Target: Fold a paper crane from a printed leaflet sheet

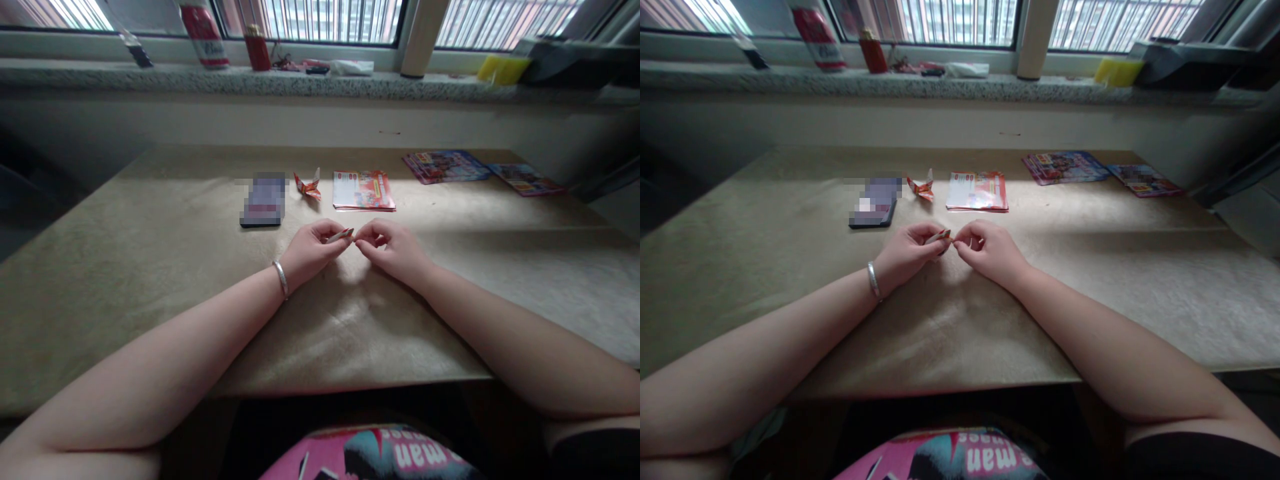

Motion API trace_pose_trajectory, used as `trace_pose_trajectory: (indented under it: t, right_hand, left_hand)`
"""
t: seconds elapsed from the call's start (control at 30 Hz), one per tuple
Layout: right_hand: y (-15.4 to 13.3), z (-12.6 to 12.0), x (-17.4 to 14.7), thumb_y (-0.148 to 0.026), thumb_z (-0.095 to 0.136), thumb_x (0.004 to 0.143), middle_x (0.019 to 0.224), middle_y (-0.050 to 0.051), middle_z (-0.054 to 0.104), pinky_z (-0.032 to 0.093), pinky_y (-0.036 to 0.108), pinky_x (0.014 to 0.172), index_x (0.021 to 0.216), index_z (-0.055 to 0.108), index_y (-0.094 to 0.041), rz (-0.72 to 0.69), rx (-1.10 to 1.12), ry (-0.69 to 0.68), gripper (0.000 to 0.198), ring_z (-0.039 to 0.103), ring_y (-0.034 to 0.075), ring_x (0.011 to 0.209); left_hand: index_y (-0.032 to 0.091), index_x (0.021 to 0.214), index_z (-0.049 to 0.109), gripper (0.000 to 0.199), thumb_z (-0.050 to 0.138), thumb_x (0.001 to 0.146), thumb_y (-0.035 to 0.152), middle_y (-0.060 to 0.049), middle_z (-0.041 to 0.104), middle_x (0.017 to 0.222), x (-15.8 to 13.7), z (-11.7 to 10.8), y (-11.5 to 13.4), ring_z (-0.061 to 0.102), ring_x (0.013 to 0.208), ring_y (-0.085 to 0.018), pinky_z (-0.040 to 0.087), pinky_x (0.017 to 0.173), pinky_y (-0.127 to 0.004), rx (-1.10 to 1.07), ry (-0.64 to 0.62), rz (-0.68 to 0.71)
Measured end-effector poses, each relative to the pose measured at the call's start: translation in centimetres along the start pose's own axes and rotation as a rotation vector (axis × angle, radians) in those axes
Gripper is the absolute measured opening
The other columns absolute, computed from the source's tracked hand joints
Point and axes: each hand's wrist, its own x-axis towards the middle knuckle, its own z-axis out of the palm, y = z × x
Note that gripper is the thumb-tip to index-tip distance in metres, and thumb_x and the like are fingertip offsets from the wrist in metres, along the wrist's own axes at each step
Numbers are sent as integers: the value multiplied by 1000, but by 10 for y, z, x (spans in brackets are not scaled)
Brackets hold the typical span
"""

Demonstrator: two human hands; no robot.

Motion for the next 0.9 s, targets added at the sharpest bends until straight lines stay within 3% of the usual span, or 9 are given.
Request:
trace_pose_trajectory:
  t: [0.27,0.43,0.67,0.8,0.9]
  right_hand:
    - [2,4,3,-34,68,73,63,-2,57,37,24,52,72,62,-17,168,220,-42,17,46,9,55]
    - [-1,4,2,-31,68,73,60,-4,54,36,24,51,70,61,-17,159,218,-33,15,44,8,54]
    - [-2,7,0,-32,65,75,63,-2,57,39,24,54,72,62,-18,136,217,-74,15,47,9,57]
    - [-1,8,1,-37,68,73,65,-1,58,39,24,53,72,61,-18,164,249,-50,20,48,10,58]
    - [0,8,2,-42,71,71,65,-1,58,38,24,51,72,60,-19,191,280,-32,25,48,11,58]
  left_hand:
    - [14,74,62,30,74,67,41,2,55,64,0,0,-1,45,59,-8,35,55,-21,3,-20,3]
    - [14,78,62,28,69,71,40,3,54,64,1,-1,-4,44,58,-8,34,54,-20,-16,-74,5]
    - [14,78,64,18,66,69,30,1,60,73,-1,-1,1,50,66,-10,38,61,-21,68,-23,0]
    - [15,72,63,24,72,69,37,2,55,63,0,-1,1,46,58,-9,36,55,-21,-59,-30,-25]
    - [14,60,62,33,76,69,43,0,56,61,1,-1,1,50,62,-11,40,60,-23,-43,-21,21]
